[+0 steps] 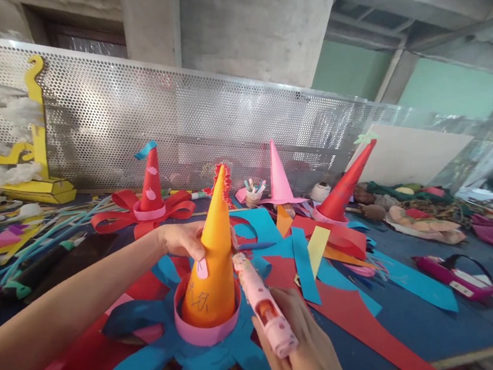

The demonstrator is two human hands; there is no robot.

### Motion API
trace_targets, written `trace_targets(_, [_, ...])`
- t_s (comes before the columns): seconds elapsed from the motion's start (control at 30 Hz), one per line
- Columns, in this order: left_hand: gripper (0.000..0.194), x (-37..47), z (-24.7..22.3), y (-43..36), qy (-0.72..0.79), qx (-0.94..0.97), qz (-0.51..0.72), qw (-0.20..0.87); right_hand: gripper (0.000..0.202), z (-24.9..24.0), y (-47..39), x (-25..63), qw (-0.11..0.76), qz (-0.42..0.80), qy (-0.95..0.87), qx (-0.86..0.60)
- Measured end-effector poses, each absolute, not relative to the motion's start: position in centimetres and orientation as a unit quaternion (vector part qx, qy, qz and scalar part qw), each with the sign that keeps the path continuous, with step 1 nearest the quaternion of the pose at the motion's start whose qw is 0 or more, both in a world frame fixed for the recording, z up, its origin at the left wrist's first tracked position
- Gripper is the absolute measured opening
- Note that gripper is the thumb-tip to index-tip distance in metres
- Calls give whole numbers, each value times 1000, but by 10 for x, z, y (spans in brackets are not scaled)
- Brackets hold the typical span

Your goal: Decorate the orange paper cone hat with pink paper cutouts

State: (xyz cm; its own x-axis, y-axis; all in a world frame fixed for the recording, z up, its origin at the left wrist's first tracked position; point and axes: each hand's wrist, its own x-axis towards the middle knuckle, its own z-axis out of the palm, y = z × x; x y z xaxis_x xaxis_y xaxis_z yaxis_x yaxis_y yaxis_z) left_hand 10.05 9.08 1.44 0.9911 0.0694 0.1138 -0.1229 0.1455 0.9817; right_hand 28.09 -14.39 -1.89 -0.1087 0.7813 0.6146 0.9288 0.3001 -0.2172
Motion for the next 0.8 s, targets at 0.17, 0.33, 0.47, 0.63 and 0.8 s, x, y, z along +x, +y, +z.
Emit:
trace_targets(0.17, [70,101,10,94,-33,648,71,758,23,-25,-147,281,349,-147,-728,-572])
trace_targets(0.33, [69,102,16,89,-47,649,59,757,23,-26,-148,281,358,-144,-725,-571])
trace_targets(0.47, [69,102,21,85,-52,650,66,756,21,-21,-145,281,343,-119,-726,-584])
trace_targets(0.63, [66,101,17,88,-49,652,64,754,24,-9,-137,277,365,-188,-718,-563])
trace_targets(0.8, [66,102,15,89,-43,646,69,759,28,-10,-145,283,364,-211,-704,-572])
